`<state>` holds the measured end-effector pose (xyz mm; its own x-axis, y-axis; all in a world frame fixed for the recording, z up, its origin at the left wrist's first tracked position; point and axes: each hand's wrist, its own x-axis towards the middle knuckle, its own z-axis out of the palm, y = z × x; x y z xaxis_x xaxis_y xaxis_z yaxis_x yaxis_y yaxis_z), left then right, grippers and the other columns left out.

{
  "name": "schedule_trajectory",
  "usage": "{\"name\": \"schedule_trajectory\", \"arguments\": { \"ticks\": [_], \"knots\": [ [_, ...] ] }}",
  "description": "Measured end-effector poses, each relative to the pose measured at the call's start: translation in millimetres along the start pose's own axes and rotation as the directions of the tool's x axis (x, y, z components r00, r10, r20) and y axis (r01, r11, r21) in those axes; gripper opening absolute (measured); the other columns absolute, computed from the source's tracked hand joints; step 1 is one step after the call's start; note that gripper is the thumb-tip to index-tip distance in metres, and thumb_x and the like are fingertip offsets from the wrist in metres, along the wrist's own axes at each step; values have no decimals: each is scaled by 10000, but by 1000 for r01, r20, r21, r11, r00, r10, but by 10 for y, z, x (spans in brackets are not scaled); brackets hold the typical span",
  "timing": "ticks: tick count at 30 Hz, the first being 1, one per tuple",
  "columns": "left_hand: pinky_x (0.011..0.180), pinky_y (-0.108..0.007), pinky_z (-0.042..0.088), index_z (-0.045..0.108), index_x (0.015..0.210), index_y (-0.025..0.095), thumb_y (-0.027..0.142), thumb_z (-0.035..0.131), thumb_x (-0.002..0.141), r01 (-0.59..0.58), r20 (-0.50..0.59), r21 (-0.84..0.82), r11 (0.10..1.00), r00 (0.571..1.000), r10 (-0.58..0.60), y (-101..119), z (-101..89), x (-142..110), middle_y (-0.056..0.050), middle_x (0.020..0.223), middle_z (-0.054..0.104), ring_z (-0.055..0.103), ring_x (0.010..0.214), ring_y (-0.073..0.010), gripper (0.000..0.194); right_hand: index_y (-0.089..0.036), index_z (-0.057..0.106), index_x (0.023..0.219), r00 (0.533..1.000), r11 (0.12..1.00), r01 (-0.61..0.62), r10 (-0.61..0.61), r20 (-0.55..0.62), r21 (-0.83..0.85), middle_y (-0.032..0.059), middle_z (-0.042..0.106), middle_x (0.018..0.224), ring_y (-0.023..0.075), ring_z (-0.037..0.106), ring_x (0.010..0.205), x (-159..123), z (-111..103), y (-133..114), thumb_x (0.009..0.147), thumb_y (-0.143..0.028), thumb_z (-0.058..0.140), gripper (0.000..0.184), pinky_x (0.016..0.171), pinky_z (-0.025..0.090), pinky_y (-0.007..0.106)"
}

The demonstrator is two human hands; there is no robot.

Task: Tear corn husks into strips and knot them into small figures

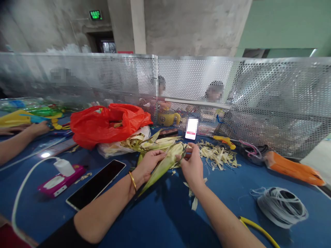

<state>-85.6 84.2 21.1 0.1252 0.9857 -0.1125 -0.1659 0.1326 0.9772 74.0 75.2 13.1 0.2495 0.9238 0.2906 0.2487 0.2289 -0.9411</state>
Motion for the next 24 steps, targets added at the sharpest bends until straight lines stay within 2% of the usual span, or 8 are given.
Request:
{"name": "schedule_trajectory", "arguments": {
  "ticks": [3, 8, 11, 14, 18, 19, 21, 24],
  "knots": [
    [509, -218, 380, 601, 618, 167, 250, 660, 697, 4, 29, 1, 1000, 1000, -4, -10, 8, -3, 40, 547, 563, 471, 494, -87, 129, -240, 431, 1169, 999, 999, 37, -37, 30, -27, 67, 642, 1015, 209, 639, 744, -5, -20, -15, 640, -307, 715, 604, 666, 517, 345],
    [535, -223, 393, 602, 664, 160, 280, 630, 730, -12, 66, 39, 999, 998, 10, -23, 33, -16, 29, 580, 571, 486, 522, -93, 140, -219, 493, 1022, 994, 983, -95, 86, 67, 155, 21, 662, 788, 190, 610, 611, -50, 36, -79, 619, -317, 727, 476, 564, 508, 315],
    [581, -225, 411, 636, 699, 147, 293, 729, 643, -55, 111, 108, 993, 993, 43, 8, 22, -30, 10, 654, 620, 521, 584, -103, 182, -208, 495, 985, 992, 975, -128, 124, 30, 183, 25, 662, 761, 177, 598, 553, -38, 39, -97, 634, -353, 695, 429, 501, 488, 299],
    [600, -219, 415, 661, 715, 142, 202, 785, 530, -107, 149, 235, 966, 986, 73, 48, -29, -31, 4, 685, 646, 547, 631, -116, 230, -202, 496, 1000, 991, 977, -125, 131, -23, 174, 33, 666, 787, 165, 596, 542, 19, -17, -79, 647, -373, 668, 428, 502, 485, 295],
    [570, -229, 407, 672, 716, 145, 246, 675, 660, -175, 159, 454, 874, 981, 114, 63, -123, 10, -6, 651, 649, 553, 590, -126, 116, -184, 524, 1047, 989, 989, -102, 112, -92, 106, 58, 659, 834, 208, 626, 666, 89, -146, -43, 642, -398, 672, 482, 583, 496, 330],
    [566, -230, 401, 675, 712, 147, 257, 652, 682, -187, 148, 480, 857, 980, 131, 60, -144, 24, -5, 644, 647, 548, 579, -125, 117, -182, 529, 1090, 989, 994, -81, 89, -119, 73, 77, 657, 900, 234, 632, 760, 93, -178, -48, 627, -389, 689, 532, 631, 497, 346],
    [563, -230, 382, 681, 688, 161, 263, 641, 686, -211, 126, 518, 829, 977, 170, 58, -179, 45, 6, 620, 636, 534, 571, -127, 109, -202, 549, 1168, 989, 996, 28, -40, -143, -84, 104, 629, 1060, 272, 598, 945, 83, -236, -83, 631, -367, 701, 582, 730, 482, 369],
    [566, -233, 357, 689, 641, 191, 247, 666, 650, -252, 124, 581, 774, 967, 222, 88, -214, 36, 22, 574, 612, 524, 578, -139, 62, -247, 671, 1060, 957, 892, 256, -288, -33, -372, 96, 618, 1112, 280, 565, 1009, 58, -305, -172, 738, -373, 617, 350, 783, 451, 369]
  ]
}}
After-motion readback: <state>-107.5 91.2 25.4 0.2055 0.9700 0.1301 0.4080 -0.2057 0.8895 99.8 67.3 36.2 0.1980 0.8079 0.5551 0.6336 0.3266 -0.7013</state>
